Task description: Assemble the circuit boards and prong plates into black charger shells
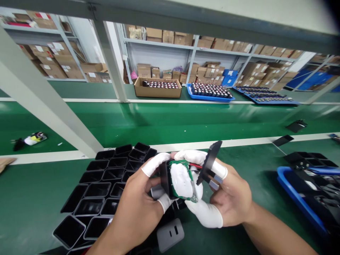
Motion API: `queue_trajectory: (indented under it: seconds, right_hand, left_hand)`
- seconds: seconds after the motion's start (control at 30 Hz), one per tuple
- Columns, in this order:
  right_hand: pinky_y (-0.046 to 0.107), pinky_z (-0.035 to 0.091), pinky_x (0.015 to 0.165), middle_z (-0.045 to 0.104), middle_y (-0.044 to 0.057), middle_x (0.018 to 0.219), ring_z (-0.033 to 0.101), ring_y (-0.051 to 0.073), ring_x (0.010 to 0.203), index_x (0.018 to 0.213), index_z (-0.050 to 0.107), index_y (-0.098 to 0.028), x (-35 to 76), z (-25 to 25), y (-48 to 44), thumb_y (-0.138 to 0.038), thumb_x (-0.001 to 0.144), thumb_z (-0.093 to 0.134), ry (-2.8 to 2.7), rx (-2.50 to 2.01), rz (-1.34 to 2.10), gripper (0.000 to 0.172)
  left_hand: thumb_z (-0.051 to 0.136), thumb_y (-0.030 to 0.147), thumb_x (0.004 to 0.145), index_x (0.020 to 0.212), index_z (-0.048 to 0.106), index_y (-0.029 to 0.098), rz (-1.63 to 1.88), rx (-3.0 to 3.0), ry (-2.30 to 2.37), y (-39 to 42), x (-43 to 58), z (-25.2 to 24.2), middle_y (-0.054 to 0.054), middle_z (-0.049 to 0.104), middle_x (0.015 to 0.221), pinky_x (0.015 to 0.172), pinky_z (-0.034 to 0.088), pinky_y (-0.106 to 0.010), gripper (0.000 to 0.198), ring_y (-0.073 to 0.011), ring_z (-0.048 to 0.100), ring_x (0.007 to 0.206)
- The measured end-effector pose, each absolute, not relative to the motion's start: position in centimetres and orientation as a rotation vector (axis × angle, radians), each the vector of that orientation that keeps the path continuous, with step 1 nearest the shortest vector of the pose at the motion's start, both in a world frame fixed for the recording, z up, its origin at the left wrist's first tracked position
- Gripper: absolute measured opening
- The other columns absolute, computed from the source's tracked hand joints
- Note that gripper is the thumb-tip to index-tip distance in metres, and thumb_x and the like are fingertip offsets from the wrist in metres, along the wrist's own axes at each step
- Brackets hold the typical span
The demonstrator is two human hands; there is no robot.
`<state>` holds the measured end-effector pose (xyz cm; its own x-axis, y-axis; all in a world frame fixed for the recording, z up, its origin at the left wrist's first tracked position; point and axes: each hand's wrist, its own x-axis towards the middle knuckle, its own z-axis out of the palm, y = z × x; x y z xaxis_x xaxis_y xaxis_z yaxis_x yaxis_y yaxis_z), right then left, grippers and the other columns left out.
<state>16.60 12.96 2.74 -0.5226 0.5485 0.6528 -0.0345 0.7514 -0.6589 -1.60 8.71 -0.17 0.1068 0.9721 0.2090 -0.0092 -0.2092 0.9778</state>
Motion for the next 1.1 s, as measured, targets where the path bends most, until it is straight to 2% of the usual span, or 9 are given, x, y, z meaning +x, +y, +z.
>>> queue_trajectory:
  seconds: [0.07,0.17,0.27,0.4,0.53,0.67,0.87,1.03,1.1]
  right_hand:
    - [0.036,0.049,0.100,0.059,0.010,0.097,0.060,0.022,0.099,0.144,0.044,-0.019,16.57,2.41,12.92,-0.006,0.070,0.072,-2.013,-0.423,0.728,0.081]
    - [0.029,0.047,0.104,0.059,0.016,0.120,0.057,0.023,0.117,0.146,0.040,-0.012,16.63,2.02,12.87,-0.008,0.071,0.073,-2.079,-0.364,0.582,0.082]
    - [0.029,0.048,0.104,0.054,0.021,0.131,0.057,0.023,0.118,0.141,0.043,-0.007,16.79,1.90,12.74,-0.009,0.071,0.073,-2.081,-0.359,0.598,0.076]
    - [0.032,0.052,0.100,0.055,0.020,0.129,0.058,0.025,0.117,0.139,0.045,-0.010,16.84,1.98,12.63,-0.007,0.072,0.071,-2.052,-0.420,0.672,0.072]
    - [0.036,0.051,0.101,0.057,0.019,0.124,0.058,0.026,0.116,0.139,0.045,-0.009,16.63,2.01,12.85,-0.008,0.071,0.072,-2.061,-0.397,0.594,0.073]
    - [0.034,0.054,0.096,0.058,0.016,0.120,0.060,0.023,0.108,0.138,0.044,-0.013,16.52,2.03,12.99,-0.006,0.071,0.070,-2.059,-0.428,0.623,0.072]
    - [0.035,0.054,0.095,0.054,0.018,0.130,0.059,0.027,0.114,0.141,0.043,-0.017,16.52,2.20,13.02,-0.005,0.075,0.066,-2.068,-0.429,0.695,0.071]
    - [0.027,0.053,0.092,0.057,0.008,0.105,0.059,0.015,0.095,0.145,0.040,-0.021,16.76,2.29,13.21,-0.002,0.073,0.066,-2.125,-0.443,0.675,0.078]
    - [0.024,0.053,0.090,0.056,0.008,0.108,0.057,0.015,0.096,0.146,0.039,-0.021,16.86,2.34,13.25,-0.002,0.073,0.066,-2.136,-0.436,0.660,0.080]
  left_hand:
    - [0.070,0.009,0.080,0.132,0.050,0.041,1.269,1.391,1.006,8.72,-1.64,-0.32,0.000,0.053,0.128,0.089,0.057,-0.022,0.064,-0.0150,0.061,0.109]
    - [0.068,0.007,0.081,0.132,0.050,0.043,1.270,1.436,1.046,8.68,-1.64,-0.51,0.002,0.050,0.134,0.096,0.056,-0.026,0.065,-0.0171,0.058,0.118]
    - [0.066,0.006,0.082,0.130,0.050,0.044,1.286,1.488,1.057,8.64,-1.55,-0.35,0.005,0.051,0.134,0.093,0.055,-0.018,0.063,-0.0129,0.061,0.113]
    - [0.063,-0.001,0.077,0.128,0.051,0.047,1.302,1.465,1.036,8.64,-1.46,0.08,0.008,0.054,0.131,0.089,0.055,-0.014,0.071,-0.0116,0.063,0.109]
    - [0.068,0.008,0.079,0.127,0.053,0.036,1.280,1.381,1.044,8.68,-1.48,0.01,0.000,0.053,0.132,0.079,0.061,-0.020,0.058,-0.0186,0.066,0.105]
    - [0.070,0.009,0.077,0.124,0.053,0.027,1.255,1.344,1.072,8.62,-1.46,-0.20,-0.006,0.053,0.130,0.077,0.062,-0.025,0.053,-0.0221,0.066,0.103]
    - [0.069,0.008,0.075,0.126,0.052,0.026,1.234,1.263,1.053,8.62,-1.42,-0.13,-0.007,0.052,0.130,0.079,0.063,-0.032,0.057,-0.0251,0.065,0.105]
    - [0.068,0.008,0.077,0.128,0.052,0.031,1.226,1.296,1.060,8.75,-1.36,-0.24,-0.004,0.049,0.136,0.081,0.061,-0.026,0.058,-0.0194,0.066,0.102]
    - [0.067,0.007,0.077,0.129,0.052,0.032,1.237,1.311,1.067,8.68,-1.41,-0.37,-0.003,0.048,0.136,0.084,0.061,-0.026,0.060,-0.0182,0.065,0.103]
